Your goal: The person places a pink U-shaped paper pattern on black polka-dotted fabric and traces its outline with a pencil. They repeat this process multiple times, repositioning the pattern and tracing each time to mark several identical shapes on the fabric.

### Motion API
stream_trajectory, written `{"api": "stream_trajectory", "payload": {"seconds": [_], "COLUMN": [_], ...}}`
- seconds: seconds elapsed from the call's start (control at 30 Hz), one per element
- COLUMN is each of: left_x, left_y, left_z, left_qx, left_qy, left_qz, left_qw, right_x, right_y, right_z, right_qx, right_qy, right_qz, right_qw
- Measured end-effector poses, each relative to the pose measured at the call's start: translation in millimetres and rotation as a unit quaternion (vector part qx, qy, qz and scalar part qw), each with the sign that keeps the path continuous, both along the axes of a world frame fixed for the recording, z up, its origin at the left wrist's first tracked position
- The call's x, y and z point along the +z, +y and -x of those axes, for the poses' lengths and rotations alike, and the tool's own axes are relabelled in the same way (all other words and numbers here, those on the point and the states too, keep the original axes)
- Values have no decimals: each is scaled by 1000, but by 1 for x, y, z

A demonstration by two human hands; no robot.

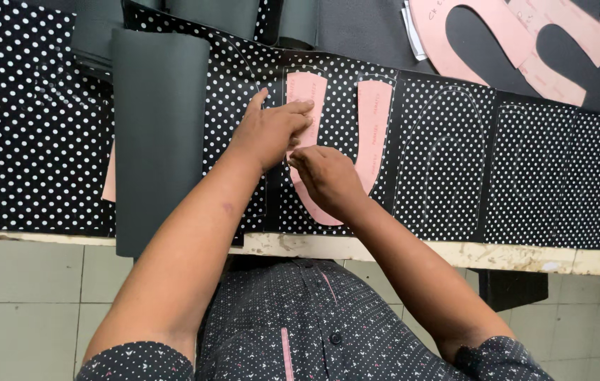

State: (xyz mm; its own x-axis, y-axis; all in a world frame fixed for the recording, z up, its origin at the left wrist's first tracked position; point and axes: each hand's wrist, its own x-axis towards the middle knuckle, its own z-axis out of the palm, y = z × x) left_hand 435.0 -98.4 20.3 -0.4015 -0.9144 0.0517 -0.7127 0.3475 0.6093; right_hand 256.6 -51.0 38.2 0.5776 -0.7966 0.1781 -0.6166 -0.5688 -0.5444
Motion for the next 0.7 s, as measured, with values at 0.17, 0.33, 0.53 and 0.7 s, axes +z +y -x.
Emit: {"api": "stream_trajectory", "payload": {"seconds": [0.17,0.33,0.53,0.7], "left_x": [2,5,4,2], "left_y": [-3,-2,17,31], "left_z": [-2,-1,24,91], "left_qx": [-4,2,7,72], "left_qy": [4,11,-144,-183], "left_qz": [-24,-19,140,-168], "left_qw": [1000,1000,980,966], "right_x": [-3,2,47,61], "right_y": [-6,-14,-12,-46], "right_z": [-4,-8,18,15], "right_qx": [-5,-19,-176,-33], "right_qy": [-16,-38,-108,-76], "right_qz": [26,28,-11,40], "right_qw": [1000,999,978,996]}}
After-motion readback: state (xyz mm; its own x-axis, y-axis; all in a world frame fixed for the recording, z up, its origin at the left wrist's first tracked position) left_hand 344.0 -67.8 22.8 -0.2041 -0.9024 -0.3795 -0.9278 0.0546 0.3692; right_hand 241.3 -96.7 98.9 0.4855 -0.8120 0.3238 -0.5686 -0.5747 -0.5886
